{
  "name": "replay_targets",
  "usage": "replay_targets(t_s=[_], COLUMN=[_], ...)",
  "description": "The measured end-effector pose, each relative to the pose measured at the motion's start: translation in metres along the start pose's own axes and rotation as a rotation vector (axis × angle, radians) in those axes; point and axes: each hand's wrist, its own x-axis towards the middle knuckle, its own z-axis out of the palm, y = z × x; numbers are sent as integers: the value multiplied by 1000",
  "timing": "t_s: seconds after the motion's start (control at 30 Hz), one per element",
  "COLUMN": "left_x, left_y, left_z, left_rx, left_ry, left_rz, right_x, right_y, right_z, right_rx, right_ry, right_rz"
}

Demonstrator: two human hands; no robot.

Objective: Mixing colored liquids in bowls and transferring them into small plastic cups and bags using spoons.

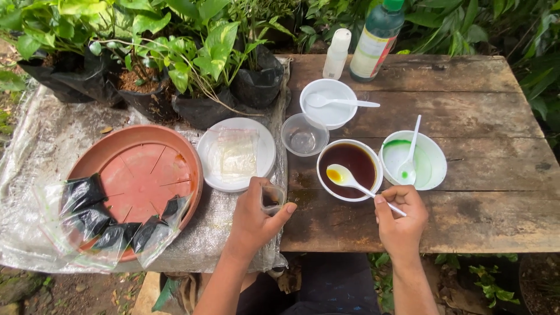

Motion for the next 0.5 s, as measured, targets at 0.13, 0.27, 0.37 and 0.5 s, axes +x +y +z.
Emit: replay_targets(t_s=[0.13, 0.27, 0.37, 0.5], left_x=[1, 1, 3, 2], left_y=[0, 0, 2, 4], left_z=[0, -1, 0, -1], left_rx=[-10, -3, 1, 12], left_ry=[10, 12, 9, 8], left_rz=[5, 4, 1, -4], right_x=[2, 3, 4, 4], right_y=[-8, -8, -8, -8], right_z=[2, 2, 1, 1], right_rx=[-30, -41, -51, -56], right_ry=[-5, -9, -7, -12], right_rz=[1, 6, 5, 22])
